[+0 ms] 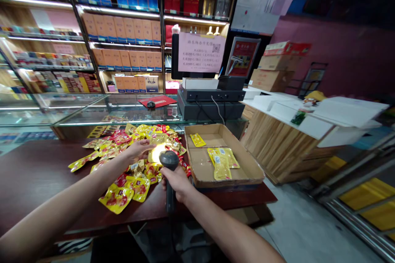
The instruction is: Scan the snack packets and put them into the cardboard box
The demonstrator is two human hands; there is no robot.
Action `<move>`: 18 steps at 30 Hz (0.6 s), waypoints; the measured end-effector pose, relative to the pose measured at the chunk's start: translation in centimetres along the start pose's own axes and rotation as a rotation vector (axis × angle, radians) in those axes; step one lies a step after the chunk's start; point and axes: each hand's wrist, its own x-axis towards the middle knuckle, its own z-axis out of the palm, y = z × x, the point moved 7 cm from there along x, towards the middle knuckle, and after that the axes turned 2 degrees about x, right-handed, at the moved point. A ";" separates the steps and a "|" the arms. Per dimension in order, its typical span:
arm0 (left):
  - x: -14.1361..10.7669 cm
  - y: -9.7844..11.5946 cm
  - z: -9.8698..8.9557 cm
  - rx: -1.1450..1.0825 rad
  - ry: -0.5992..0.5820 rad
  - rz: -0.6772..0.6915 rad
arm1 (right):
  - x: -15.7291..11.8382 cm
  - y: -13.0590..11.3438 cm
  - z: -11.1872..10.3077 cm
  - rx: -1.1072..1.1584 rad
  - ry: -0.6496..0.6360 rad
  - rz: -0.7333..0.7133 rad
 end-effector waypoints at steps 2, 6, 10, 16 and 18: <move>-0.2 0.1 0.3 -0.024 -0.023 -0.001 | 0.0 0.0 -0.1 0.009 0.008 0.004; -0.5 0.2 0.7 -0.027 -0.044 -0.017 | -0.2 -0.5 -0.2 0.071 0.040 -0.042; -0.7 0.2 1.0 -0.016 -0.107 -0.019 | -0.2 -2.6 -1.0 0.163 0.131 -0.252; -1.7 1.4 3.7 0.045 -0.266 -0.052 | 0.7 -5.6 -2.5 0.310 0.114 -0.123; -1.8 2.4 5.5 0.024 -0.329 -0.069 | 0.7 -7.0 -3.4 0.368 0.071 -0.076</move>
